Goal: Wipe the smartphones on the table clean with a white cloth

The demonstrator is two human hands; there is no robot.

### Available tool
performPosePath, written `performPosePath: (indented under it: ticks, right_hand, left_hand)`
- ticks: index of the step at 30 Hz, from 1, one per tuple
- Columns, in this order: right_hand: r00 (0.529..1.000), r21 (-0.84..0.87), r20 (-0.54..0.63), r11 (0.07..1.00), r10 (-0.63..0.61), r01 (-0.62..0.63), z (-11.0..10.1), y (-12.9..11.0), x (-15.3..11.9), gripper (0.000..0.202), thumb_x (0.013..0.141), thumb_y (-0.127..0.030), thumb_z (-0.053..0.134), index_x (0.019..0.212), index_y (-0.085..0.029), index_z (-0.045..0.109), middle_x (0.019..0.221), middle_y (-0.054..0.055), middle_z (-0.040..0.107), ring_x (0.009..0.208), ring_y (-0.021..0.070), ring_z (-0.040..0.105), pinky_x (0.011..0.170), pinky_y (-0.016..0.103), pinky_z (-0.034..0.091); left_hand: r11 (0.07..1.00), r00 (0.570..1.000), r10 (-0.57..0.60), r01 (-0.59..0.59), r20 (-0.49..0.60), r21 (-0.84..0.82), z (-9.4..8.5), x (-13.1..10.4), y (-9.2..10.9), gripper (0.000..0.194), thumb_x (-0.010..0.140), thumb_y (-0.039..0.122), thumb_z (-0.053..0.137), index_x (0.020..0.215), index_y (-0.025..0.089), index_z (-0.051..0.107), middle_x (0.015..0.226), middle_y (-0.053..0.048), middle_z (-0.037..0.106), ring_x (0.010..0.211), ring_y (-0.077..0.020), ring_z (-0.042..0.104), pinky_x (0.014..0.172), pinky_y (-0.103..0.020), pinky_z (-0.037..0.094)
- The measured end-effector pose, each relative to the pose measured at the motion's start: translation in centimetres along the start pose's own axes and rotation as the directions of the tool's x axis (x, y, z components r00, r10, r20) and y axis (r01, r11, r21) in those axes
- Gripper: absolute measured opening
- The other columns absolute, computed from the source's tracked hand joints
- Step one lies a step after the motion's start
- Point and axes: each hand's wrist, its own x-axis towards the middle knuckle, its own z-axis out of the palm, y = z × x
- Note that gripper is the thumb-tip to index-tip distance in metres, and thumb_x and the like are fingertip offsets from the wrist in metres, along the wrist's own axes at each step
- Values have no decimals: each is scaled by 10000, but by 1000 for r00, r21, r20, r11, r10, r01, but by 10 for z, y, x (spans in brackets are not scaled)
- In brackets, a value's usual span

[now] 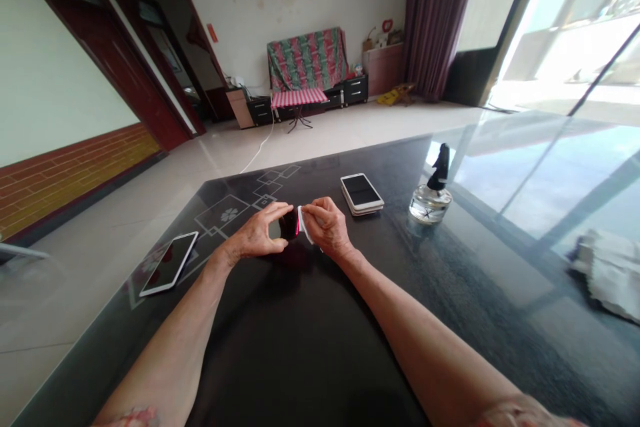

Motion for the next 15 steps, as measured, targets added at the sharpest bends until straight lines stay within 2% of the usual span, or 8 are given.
performPosePath:
  ticks: [9,15]
  right_hand:
    - [996,42,47,996,-76,74,1,-14,-5,168,874,-205,553,887,-190,720,857,39,580,746,104,573,699,207,469]
    - [999,-12,5,999,-42,42,1,-9,-5,169,879,-218,552,907,-206,718,878,40,580,783,118,577,727,222,474]
  left_hand:
    - [1000,998,17,-17,-55,-11,-4,0,-1,688,622,175,611,1303,141,518,1329,-129,515,1250,-279,495,1098,-426,367]
    - [998,997,52,-53,-54,-20,0,0,2,685,618,166,616,1297,173,524,1326,-108,520,1241,-260,503,1088,-409,382]
